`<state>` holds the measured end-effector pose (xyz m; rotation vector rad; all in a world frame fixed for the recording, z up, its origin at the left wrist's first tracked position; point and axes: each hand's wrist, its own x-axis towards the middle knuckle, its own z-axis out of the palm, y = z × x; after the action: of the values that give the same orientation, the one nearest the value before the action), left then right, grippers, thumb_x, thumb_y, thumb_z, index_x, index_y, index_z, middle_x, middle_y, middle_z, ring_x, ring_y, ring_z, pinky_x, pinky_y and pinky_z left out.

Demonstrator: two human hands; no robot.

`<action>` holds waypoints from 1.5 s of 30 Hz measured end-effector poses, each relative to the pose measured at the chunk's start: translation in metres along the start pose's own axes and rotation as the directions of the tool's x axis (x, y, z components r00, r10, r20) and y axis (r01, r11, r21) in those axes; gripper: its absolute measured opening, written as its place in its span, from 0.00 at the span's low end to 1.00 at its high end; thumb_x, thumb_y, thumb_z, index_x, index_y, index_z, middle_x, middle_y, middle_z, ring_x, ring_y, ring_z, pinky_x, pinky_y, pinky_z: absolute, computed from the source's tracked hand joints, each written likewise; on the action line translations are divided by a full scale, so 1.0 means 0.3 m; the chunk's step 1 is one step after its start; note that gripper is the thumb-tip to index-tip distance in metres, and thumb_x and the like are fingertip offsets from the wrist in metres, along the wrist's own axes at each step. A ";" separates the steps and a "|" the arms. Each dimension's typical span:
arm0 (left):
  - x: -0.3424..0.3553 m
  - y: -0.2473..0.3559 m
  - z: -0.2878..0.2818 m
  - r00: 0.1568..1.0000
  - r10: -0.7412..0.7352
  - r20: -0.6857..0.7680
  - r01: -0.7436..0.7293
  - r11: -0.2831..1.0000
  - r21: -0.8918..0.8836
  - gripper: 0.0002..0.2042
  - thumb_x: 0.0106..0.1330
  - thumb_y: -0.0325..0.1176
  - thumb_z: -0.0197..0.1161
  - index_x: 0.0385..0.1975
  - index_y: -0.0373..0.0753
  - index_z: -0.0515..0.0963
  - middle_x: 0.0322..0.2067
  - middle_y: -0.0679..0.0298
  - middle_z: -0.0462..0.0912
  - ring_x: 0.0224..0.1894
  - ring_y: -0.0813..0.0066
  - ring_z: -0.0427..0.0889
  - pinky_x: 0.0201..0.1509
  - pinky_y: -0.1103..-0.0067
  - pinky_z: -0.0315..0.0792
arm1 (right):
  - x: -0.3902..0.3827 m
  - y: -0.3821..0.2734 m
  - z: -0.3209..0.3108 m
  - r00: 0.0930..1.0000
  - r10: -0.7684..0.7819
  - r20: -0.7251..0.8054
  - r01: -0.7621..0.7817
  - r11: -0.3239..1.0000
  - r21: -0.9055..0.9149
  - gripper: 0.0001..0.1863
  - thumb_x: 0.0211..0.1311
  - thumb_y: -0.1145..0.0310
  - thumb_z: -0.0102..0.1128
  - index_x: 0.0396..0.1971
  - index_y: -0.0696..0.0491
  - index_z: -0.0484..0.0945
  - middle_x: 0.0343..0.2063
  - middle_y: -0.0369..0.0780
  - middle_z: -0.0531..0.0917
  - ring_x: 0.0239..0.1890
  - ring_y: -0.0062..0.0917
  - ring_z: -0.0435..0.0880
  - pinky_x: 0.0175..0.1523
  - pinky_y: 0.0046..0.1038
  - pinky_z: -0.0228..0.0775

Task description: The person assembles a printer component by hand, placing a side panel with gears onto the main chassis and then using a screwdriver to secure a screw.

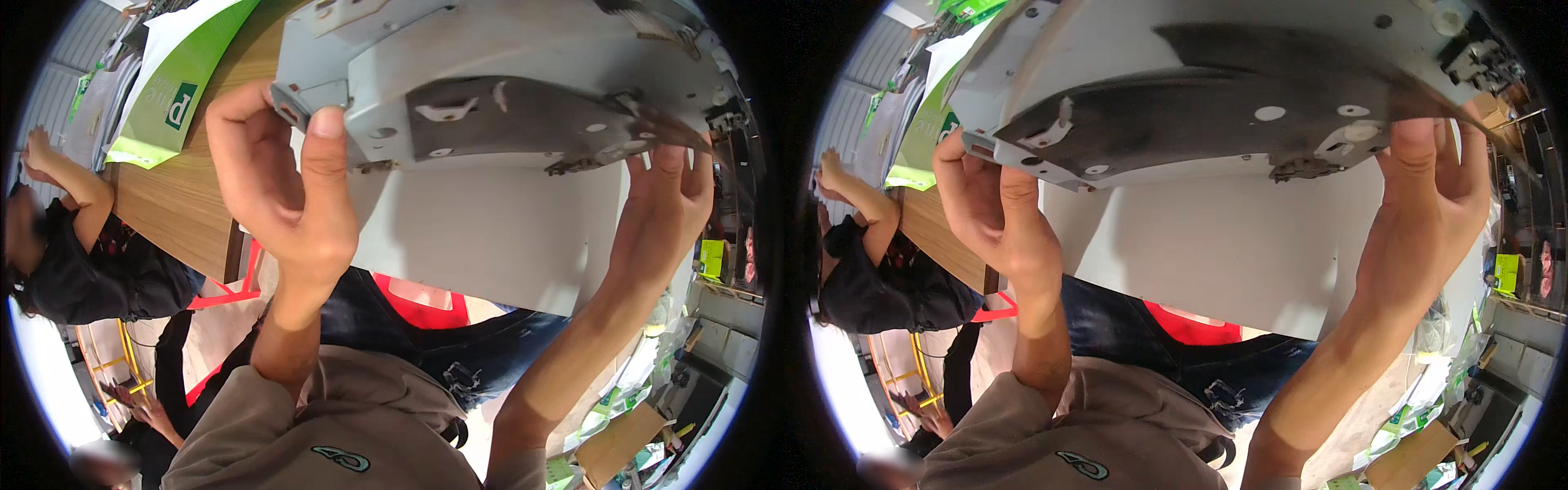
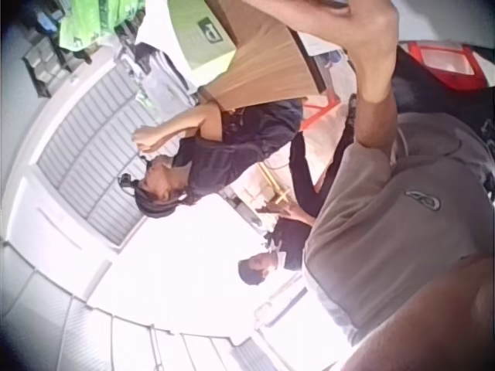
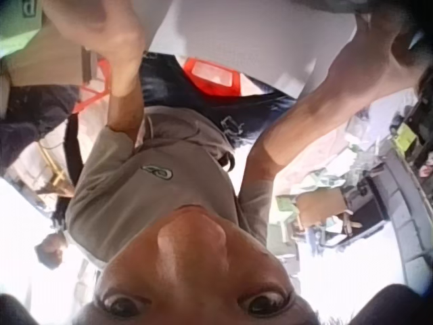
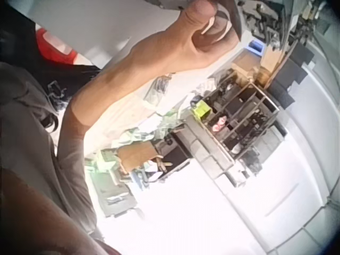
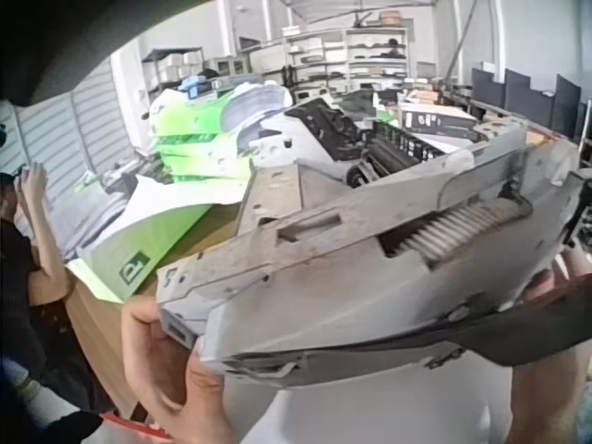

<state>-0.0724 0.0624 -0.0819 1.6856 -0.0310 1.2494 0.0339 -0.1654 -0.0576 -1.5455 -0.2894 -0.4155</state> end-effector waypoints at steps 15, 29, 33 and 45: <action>0.006 -0.016 -0.025 0.998 0.026 0.048 -0.029 0.998 0.062 0.16 0.68 0.24 0.58 0.52 0.29 0.63 0.43 0.56 0.74 0.44 0.76 0.72 0.46 0.83 0.66 | -0.015 0.013 0.024 0.998 -0.052 -0.039 0.057 0.987 0.150 0.30 0.55 0.67 0.74 0.53 0.65 0.71 0.41 0.41 0.78 0.44 0.20 0.76 0.49 0.17 0.68; 0.020 0.026 -0.071 0.984 -0.106 0.141 0.083 0.984 0.156 0.20 0.65 0.22 0.57 0.55 0.28 0.62 0.50 0.52 0.72 0.51 0.71 0.72 0.54 0.76 0.68 | -0.022 0.003 0.033 0.993 -0.119 -0.014 0.120 0.987 0.110 0.26 0.58 0.71 0.71 0.53 0.64 0.71 0.42 0.42 0.79 0.43 0.20 0.76 0.49 0.17 0.66; 0.056 0.054 -0.076 0.994 -0.019 0.110 0.000 0.985 0.173 0.28 0.62 0.35 0.61 0.59 0.27 0.61 0.53 0.52 0.71 0.56 0.63 0.70 0.62 0.67 0.62 | -0.025 0.015 0.033 0.991 -0.131 -0.008 0.128 0.954 0.269 0.27 0.58 0.77 0.69 0.56 0.64 0.69 0.42 0.39 0.77 0.43 0.20 0.76 0.47 0.17 0.69; 0.155 0.197 0.084 0.899 0.190 0.395 -0.392 0.750 0.533 0.46 0.31 0.35 0.84 0.57 0.34 0.68 0.53 0.57 0.69 0.57 0.60 0.69 0.63 0.70 0.62 | -0.002 -0.048 0.056 0.997 -0.057 0.049 0.044 0.969 0.243 0.35 0.53 0.70 0.74 0.59 0.58 0.66 0.43 0.39 0.80 0.44 0.23 0.79 0.51 0.24 0.69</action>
<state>-0.0643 0.0379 -0.0067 2.5212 -0.1092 1.2812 0.0283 -0.1483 -0.0446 -1.3137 -0.4084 -0.3630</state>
